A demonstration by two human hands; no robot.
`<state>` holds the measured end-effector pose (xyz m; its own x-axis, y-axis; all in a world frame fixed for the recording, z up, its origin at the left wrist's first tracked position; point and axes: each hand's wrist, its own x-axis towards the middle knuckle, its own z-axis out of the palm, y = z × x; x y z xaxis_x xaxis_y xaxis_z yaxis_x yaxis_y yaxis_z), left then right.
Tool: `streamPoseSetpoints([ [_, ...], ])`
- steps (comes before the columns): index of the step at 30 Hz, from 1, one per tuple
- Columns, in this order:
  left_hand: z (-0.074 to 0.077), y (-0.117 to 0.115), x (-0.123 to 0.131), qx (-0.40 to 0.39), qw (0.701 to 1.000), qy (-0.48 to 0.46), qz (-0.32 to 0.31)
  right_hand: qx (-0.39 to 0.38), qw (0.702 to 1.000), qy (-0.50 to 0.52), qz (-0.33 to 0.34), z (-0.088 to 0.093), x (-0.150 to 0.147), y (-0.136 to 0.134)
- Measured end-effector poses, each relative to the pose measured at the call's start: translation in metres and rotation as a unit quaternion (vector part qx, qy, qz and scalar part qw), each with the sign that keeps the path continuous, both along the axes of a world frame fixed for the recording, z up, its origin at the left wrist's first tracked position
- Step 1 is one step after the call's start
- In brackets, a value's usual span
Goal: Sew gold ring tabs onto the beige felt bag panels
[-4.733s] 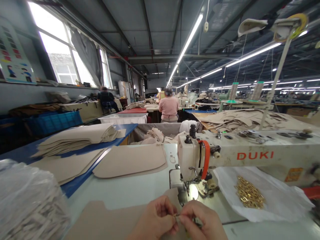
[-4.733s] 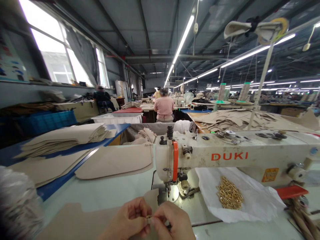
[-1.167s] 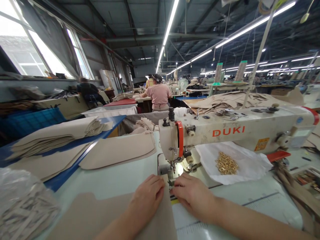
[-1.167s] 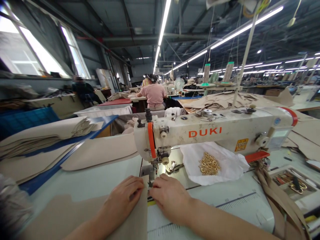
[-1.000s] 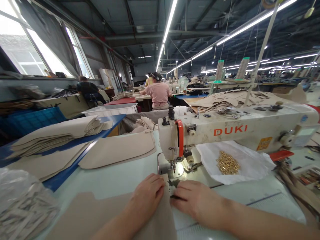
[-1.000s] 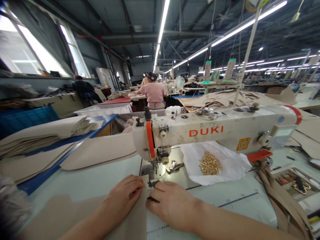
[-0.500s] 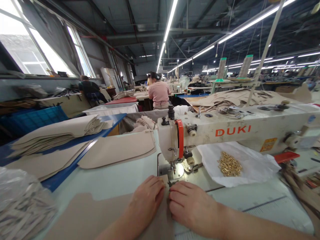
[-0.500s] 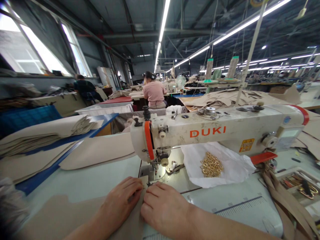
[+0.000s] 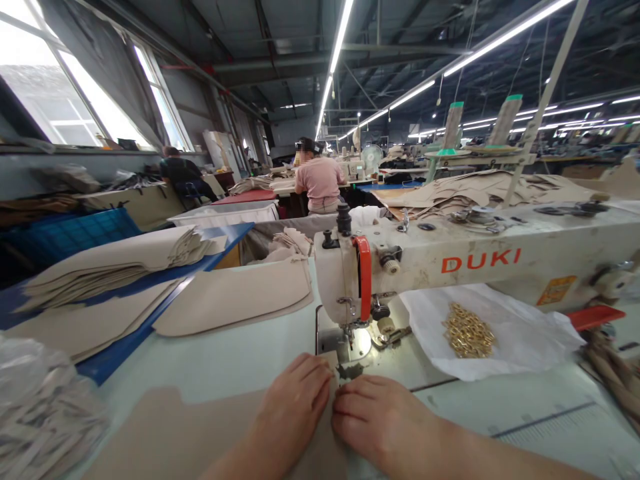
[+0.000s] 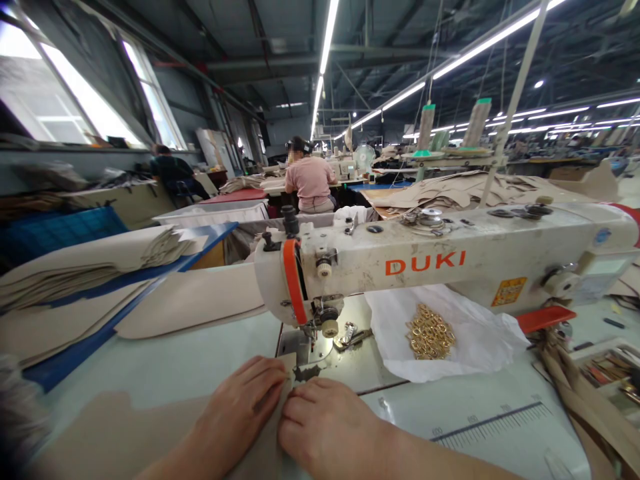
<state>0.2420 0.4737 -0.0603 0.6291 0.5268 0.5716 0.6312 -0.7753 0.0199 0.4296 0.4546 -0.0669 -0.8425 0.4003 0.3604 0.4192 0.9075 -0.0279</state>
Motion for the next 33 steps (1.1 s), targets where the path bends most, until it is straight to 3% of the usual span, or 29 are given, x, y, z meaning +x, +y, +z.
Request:
streamPoseSetpoints([
  [19,0.002,0.001,0.000,-0.028,1.000,0.001,-0.001,0.007,0.999,0.008,-0.036,0.005,-0.001,0.001],
  [33,0.008,-0.010,-0.005,-0.117,0.992,-0.042,0.006,0.015,0.997,-0.010,-0.078,0.005,-0.006,0.002],
])
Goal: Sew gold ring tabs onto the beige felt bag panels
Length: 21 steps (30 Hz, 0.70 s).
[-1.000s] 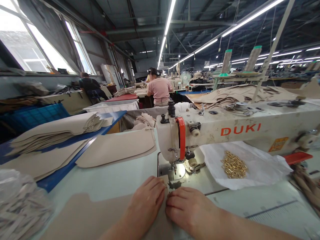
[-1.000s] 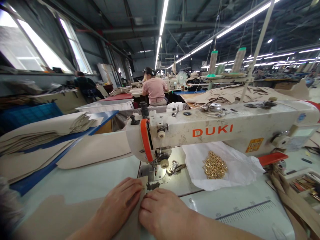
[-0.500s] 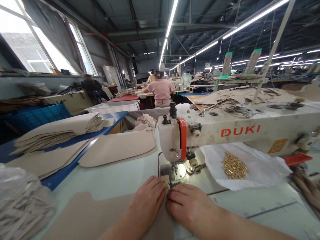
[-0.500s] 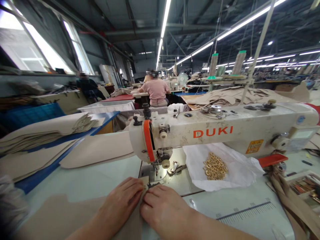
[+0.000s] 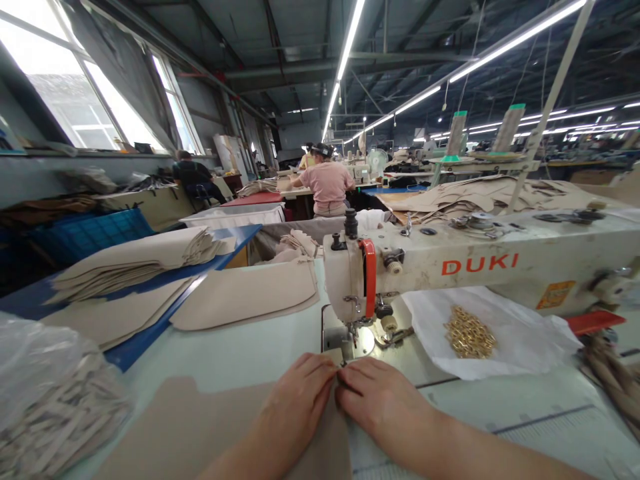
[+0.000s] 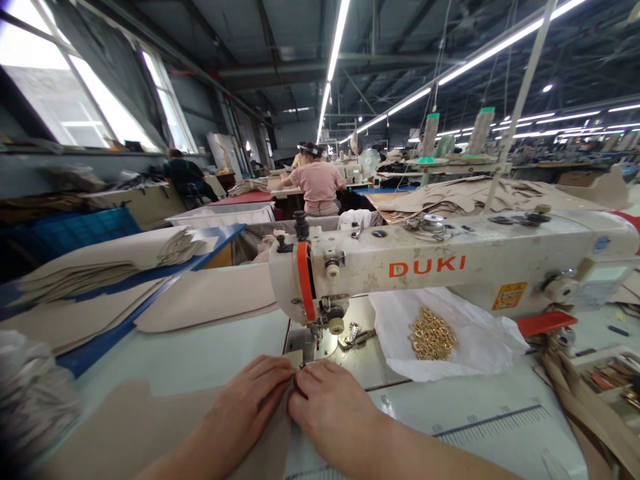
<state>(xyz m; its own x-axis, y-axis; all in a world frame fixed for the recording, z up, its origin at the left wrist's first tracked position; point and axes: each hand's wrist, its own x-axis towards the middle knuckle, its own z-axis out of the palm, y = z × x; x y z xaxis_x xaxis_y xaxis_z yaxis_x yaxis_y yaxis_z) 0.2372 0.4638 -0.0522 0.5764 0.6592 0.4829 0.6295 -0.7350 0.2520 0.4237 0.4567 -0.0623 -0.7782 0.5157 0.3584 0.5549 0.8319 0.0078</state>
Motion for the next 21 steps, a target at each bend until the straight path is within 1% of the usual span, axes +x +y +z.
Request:
streamPoseSetpoints([
  [6,0.002,-0.001,0.007,-0.001,1.000,0.028,0.008,0.023,0.999,-0.029,0.012,0.006,0.002,0.004],
  [8,0.001,0.003,0.011,0.001,0.999,0.039,0.008,0.031,0.999,-0.040,0.011,0.009,0.005,0.006],
  [12,0.000,0.016,0.020,0.020,0.999,0.044,-0.006,0.033,0.998,-0.060,-0.012,0.013,0.014,0.012],
  [17,0.003,0.030,0.030,0.018,0.999,0.026,-0.017,0.025,0.998,-0.055,-0.036,0.009,0.022,0.021],
  [21,0.000,0.039,0.031,0.010,1.000,0.006,-0.028,0.008,0.999,-0.033,-0.041,0.004,0.025,0.026],
])
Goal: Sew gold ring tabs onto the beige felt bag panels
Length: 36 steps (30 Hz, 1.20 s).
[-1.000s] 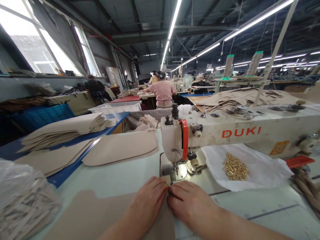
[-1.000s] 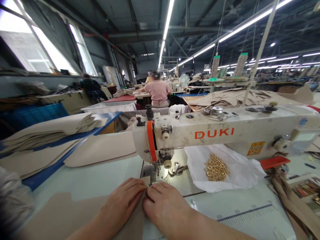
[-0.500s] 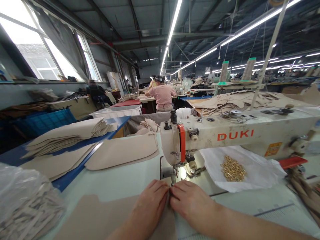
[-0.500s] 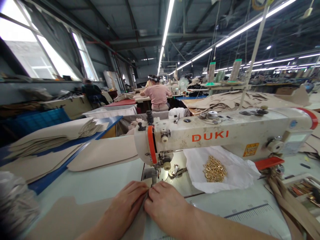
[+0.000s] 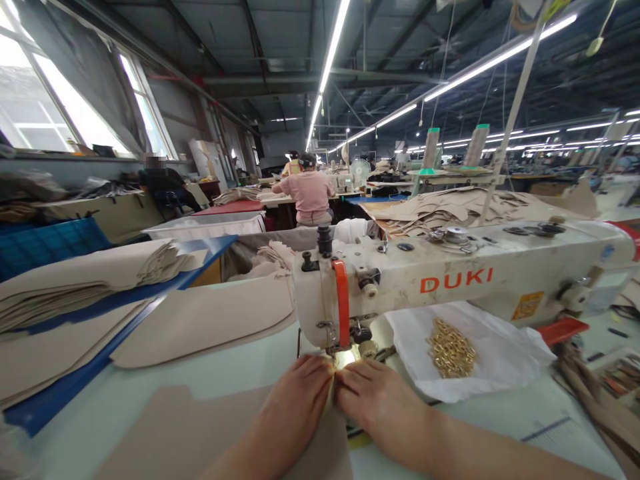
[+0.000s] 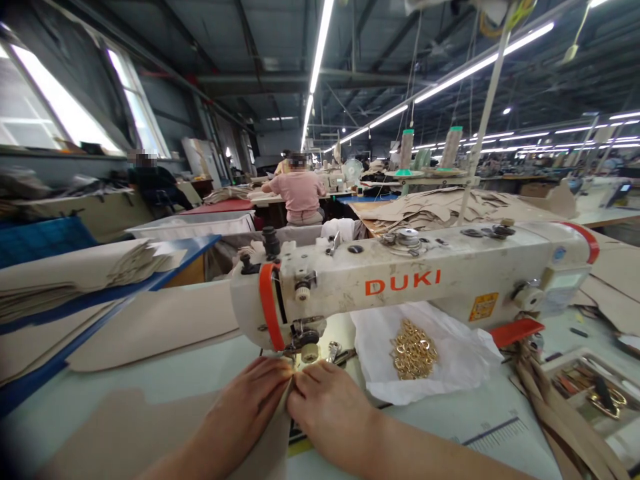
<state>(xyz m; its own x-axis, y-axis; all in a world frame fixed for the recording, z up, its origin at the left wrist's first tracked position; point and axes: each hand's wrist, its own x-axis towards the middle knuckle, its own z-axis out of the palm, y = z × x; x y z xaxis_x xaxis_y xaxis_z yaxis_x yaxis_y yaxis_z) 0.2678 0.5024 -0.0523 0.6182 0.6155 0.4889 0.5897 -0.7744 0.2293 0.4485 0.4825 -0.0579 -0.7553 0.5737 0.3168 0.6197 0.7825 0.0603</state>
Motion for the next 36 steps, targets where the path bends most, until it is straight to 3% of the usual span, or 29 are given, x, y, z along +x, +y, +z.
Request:
streamPoseSetpoints([
  [5,-0.006,0.008,-0.004,0.017,1.000,-0.013,-0.007,-0.026,0.999,0.018,-0.008,0.000,0.000,0.002],
  [12,-0.003,0.011,-0.004,0.038,0.999,-0.020,-0.006,-0.042,0.999,0.020,-0.013,0.003,0.002,0.002],
  [30,-0.006,0.012,-0.007,0.020,0.999,-0.028,0.007,-0.018,0.999,0.033,-0.029,0.003,-0.002,0.002],
  [36,-0.006,0.000,-0.008,-0.008,1.000,0.001,0.030,0.026,0.999,0.034,0.008,0.001,0.000,-0.003],
])
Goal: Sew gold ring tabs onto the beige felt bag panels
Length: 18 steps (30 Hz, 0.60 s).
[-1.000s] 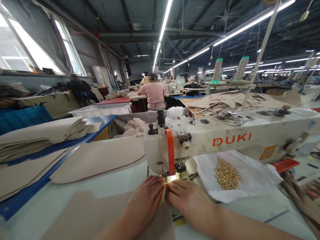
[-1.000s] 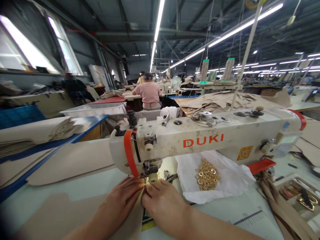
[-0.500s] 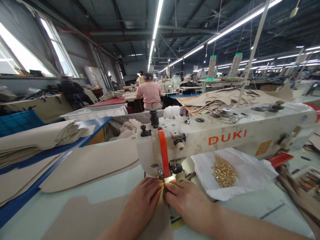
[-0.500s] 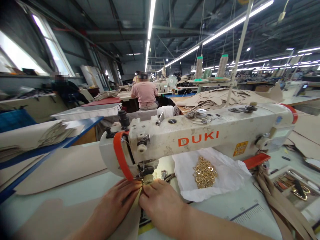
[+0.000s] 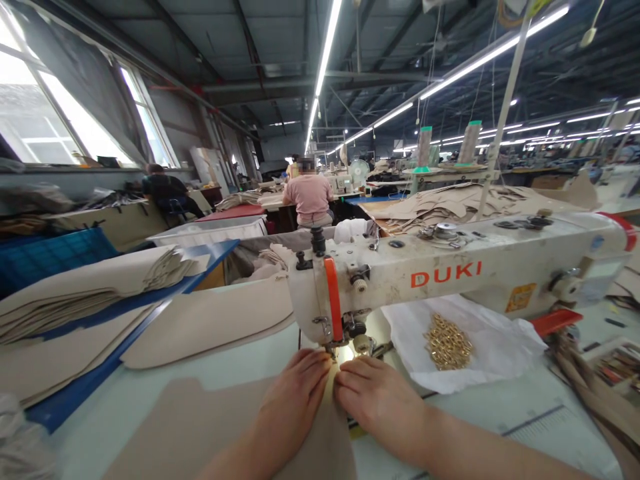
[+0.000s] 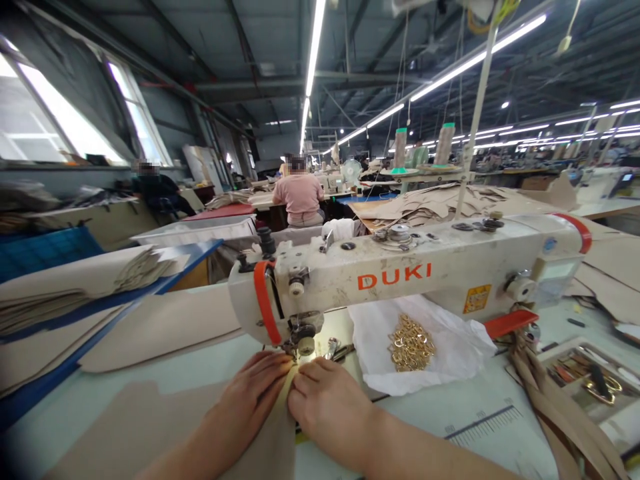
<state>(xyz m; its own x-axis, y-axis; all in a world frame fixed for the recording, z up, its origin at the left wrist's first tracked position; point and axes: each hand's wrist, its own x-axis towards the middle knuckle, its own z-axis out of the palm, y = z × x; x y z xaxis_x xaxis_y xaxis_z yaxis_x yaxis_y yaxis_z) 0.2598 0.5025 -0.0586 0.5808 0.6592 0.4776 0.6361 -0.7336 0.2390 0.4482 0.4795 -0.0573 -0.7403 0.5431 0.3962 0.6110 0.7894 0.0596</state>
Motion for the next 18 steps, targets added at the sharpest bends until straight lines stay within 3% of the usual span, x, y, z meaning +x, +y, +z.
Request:
streamPoseSetpoints([
  [5,-0.003,-0.008,-0.002,-0.021,0.998,0.018,0.051,-0.021,1.000,-0.015,0.014,0.002,0.000,-0.004],
  [18,-0.011,-0.004,-0.005,0.026,0.997,0.074,0.013,-0.044,0.999,-0.027,0.012,0.006,0.000,-0.004],
])
